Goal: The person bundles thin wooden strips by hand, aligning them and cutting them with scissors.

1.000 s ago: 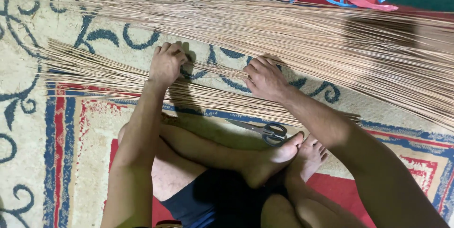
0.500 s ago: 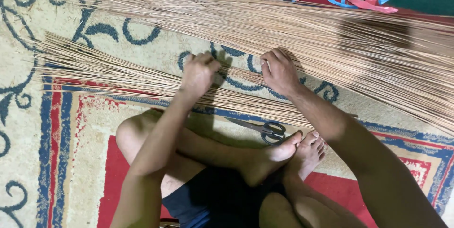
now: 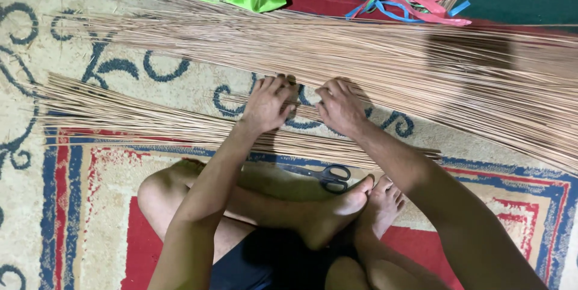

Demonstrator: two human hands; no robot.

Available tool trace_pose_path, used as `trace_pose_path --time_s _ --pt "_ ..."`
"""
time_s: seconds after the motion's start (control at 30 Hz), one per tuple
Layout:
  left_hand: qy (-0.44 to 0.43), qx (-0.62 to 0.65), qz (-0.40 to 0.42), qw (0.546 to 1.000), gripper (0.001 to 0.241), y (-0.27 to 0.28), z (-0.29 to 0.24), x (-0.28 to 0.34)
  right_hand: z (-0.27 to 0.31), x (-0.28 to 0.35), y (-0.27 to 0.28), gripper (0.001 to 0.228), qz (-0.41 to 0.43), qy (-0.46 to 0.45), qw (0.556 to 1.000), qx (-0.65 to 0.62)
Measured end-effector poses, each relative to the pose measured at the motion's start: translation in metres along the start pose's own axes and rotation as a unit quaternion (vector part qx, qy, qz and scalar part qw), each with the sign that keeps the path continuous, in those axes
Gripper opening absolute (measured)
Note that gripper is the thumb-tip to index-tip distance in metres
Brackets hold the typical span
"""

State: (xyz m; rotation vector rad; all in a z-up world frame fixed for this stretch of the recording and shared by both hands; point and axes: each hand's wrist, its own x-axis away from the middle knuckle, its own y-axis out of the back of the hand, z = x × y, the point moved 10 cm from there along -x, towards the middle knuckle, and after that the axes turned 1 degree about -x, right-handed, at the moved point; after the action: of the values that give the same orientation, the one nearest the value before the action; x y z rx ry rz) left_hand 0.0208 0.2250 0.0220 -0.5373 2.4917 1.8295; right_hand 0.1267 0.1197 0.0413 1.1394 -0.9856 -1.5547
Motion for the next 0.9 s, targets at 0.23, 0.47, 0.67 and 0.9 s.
trace_pose_path --time_s 0.23,0.47,0.67,0.9 --pt "0.037 -0.109 -0.079 0.990 0.034 0.004 0.025 -0.062 -0.042 -0.041 0.026 0.032 -0.060 -0.047 0.986 0.145" --pt "0.060 -0.130 -0.070 0.987 0.009 -0.050 0.054 -0.079 -0.071 -0.036 -0.010 0.018 -0.066 -0.052 0.976 0.201" --pt "0.068 -0.121 -0.087 0.986 0.010 -0.028 0.048 -0.084 -0.088 -0.025 -0.024 0.011 -0.091 -0.053 0.977 0.186" --pt "0.046 -0.120 -0.115 0.985 0.006 -0.004 0.021 -0.084 -0.081 -0.022 0.020 0.008 -0.121 -0.052 0.987 0.094"
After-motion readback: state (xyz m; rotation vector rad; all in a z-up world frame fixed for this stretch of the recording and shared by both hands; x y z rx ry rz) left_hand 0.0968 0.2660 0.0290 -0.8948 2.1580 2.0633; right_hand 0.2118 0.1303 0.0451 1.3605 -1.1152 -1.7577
